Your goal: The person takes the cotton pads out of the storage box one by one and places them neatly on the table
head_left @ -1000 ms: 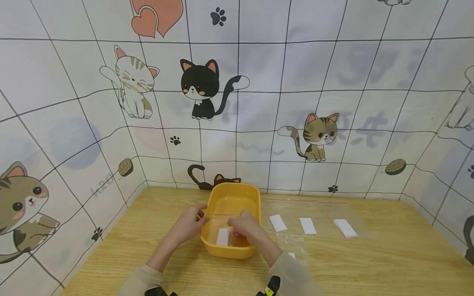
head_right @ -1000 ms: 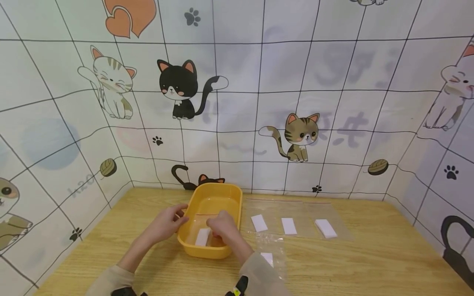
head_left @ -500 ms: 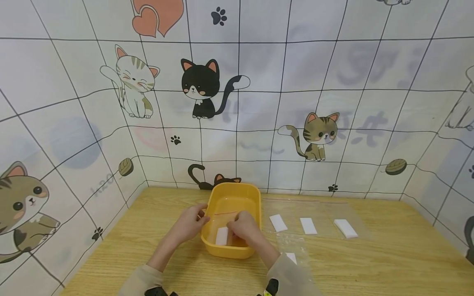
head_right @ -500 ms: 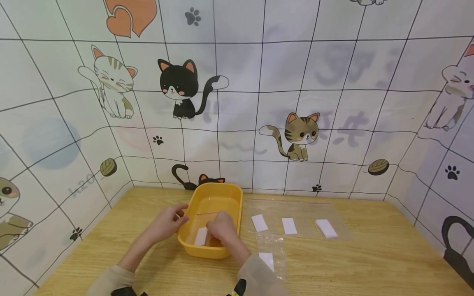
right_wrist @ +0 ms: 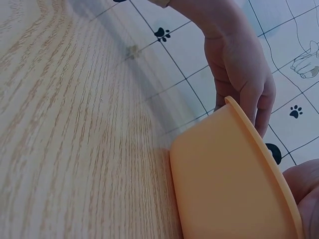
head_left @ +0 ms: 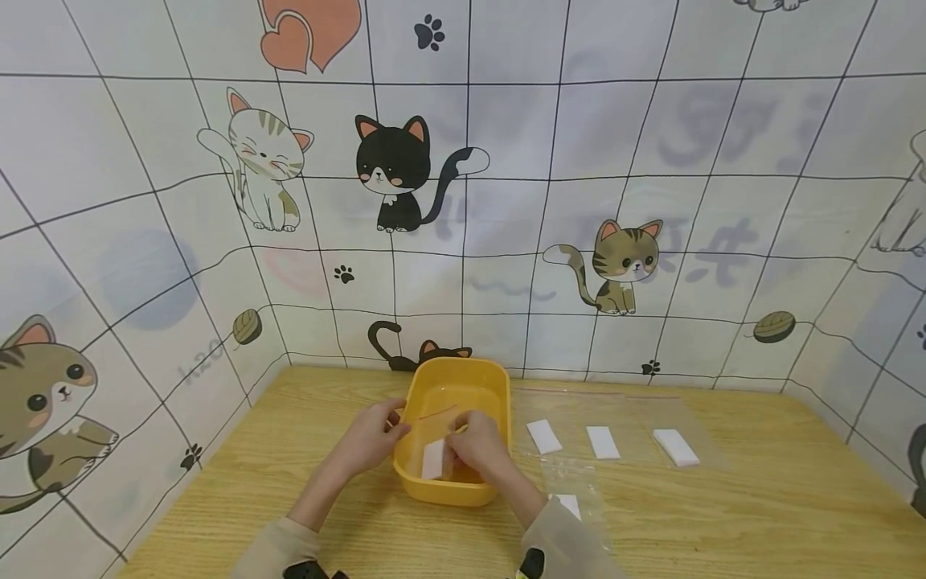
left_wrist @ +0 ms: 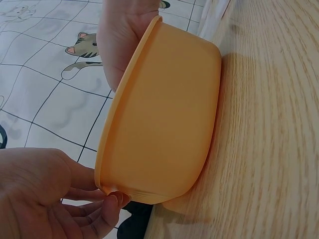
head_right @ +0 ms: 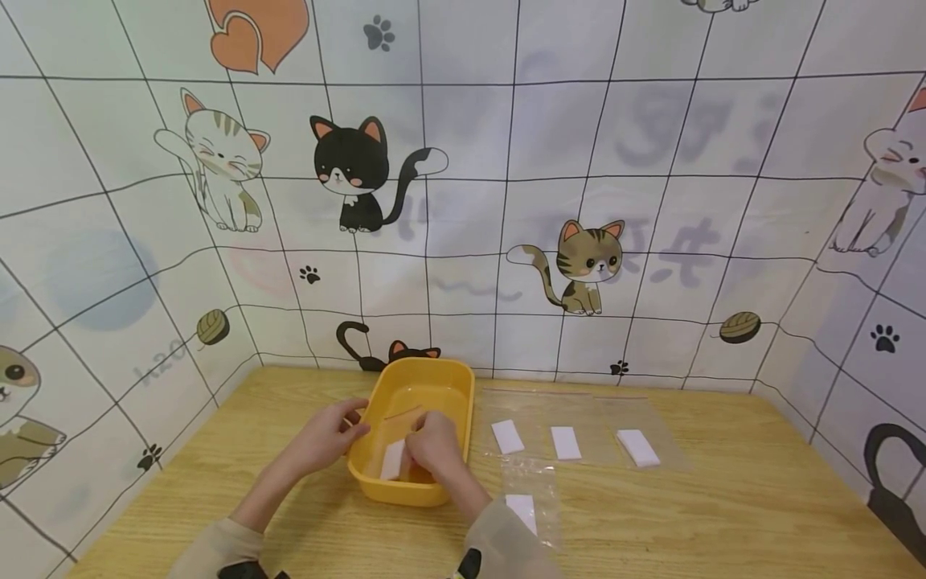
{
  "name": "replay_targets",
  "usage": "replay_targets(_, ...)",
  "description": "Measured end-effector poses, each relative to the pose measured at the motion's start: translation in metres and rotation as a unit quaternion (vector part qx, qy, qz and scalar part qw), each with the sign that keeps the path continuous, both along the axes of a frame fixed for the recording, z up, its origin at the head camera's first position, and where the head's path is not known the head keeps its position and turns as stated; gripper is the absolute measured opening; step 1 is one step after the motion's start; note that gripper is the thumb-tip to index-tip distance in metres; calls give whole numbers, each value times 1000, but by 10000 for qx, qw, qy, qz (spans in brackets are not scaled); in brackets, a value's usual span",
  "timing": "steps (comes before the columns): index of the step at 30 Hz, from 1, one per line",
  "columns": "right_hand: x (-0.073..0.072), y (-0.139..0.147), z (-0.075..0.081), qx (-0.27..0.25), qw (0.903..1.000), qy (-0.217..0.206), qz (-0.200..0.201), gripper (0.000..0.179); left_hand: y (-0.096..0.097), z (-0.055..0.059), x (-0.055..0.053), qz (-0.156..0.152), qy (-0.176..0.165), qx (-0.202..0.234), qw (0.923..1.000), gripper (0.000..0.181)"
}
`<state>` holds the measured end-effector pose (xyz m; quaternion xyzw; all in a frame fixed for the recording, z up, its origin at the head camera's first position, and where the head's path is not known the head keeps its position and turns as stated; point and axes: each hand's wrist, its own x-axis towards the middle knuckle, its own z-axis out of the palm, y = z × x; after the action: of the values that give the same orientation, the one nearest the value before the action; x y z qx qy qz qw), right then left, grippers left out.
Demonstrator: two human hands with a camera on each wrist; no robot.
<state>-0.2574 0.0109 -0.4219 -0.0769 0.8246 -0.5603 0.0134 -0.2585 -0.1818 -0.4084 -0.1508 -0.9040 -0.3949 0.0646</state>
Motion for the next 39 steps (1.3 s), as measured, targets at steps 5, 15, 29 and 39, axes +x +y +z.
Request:
replay_targets(5,1,0,2,-194,9997,139,14,9,0,0,0,17,-32,6,10000,38)
replay_targets(15,-1,0,2,-313,9981,519,-133,13,-1,-1,0,41,-102,33,9999,39)
replay_targets(29,0,12,15,-869,9955,128,-342,16,-1,3,1,25,-178,-64,9998,40)
replay_targets(39,5,24,21,-840,9961,-3,-264,18,0,3,0,46,-264,-76,9996,40)
